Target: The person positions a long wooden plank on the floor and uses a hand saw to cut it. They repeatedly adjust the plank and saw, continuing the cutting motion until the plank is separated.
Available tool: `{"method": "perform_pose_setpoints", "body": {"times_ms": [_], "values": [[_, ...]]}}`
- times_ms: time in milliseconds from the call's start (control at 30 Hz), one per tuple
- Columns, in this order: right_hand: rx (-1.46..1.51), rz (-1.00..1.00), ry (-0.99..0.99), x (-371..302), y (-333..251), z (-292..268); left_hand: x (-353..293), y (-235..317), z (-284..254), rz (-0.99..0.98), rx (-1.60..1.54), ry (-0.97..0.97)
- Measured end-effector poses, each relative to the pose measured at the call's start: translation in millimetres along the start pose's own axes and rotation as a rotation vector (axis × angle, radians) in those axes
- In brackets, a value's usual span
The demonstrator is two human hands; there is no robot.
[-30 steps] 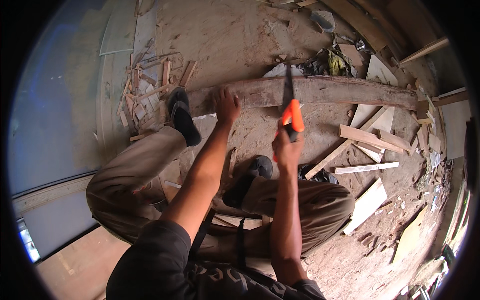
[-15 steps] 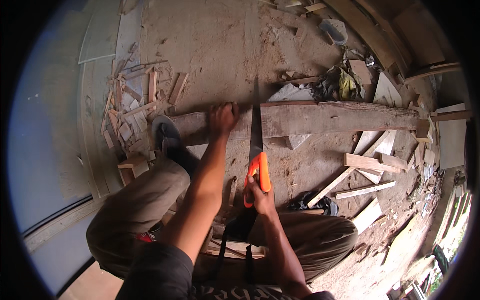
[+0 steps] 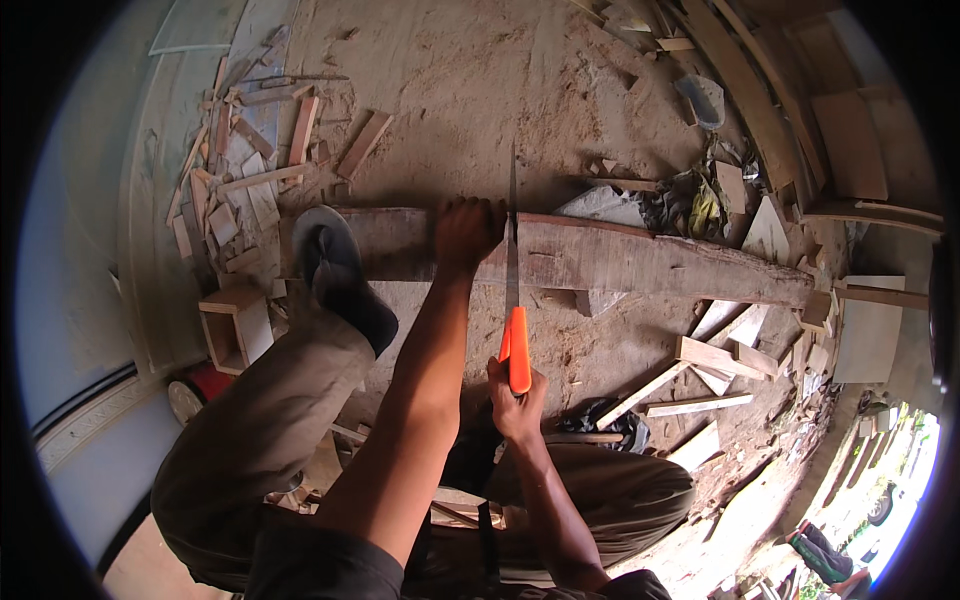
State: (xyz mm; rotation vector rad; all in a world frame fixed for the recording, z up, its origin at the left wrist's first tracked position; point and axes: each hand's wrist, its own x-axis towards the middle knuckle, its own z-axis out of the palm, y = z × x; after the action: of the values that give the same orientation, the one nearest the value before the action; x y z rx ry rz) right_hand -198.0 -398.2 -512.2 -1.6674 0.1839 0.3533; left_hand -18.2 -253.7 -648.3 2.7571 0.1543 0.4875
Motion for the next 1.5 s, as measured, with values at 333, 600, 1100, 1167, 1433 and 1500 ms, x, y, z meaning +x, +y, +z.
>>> {"method": "perform_pose_setpoints", "body": {"times_ms": [333,600,1100,1167,1433,1500], "values": [[-0.026,0.002,-0.138,-5.3,-16.4,0.3,-0.2,6.0,-9.8,0.024,-0.005,-0.099],[0.147,0.14,-0.094,-4.7,-24.0,-13.5,1.1,6.2,-10.7,0.013,0.021,-0.056],[0.006,0.294,0.1,-3.4,-3.4,-15.5,2.3,6.0,-8.6,-0.041,-0.042,-0.103],[0.036,0.289,0.096,0.9,-1.7,-16.0,4.0,8.8,-10.0,-0.062,-0.015,-0.166],[-0.064,0.075,0.081,-57.5,7.6,-10.2,0.7,0.2,-6.4,-0.02,0.009,-0.057],[-0.285,0.056,0.067,-88.4,-12.8,-22.5,-4.1,5.9,0.7,0.001,-0.009,-0.029]]}}
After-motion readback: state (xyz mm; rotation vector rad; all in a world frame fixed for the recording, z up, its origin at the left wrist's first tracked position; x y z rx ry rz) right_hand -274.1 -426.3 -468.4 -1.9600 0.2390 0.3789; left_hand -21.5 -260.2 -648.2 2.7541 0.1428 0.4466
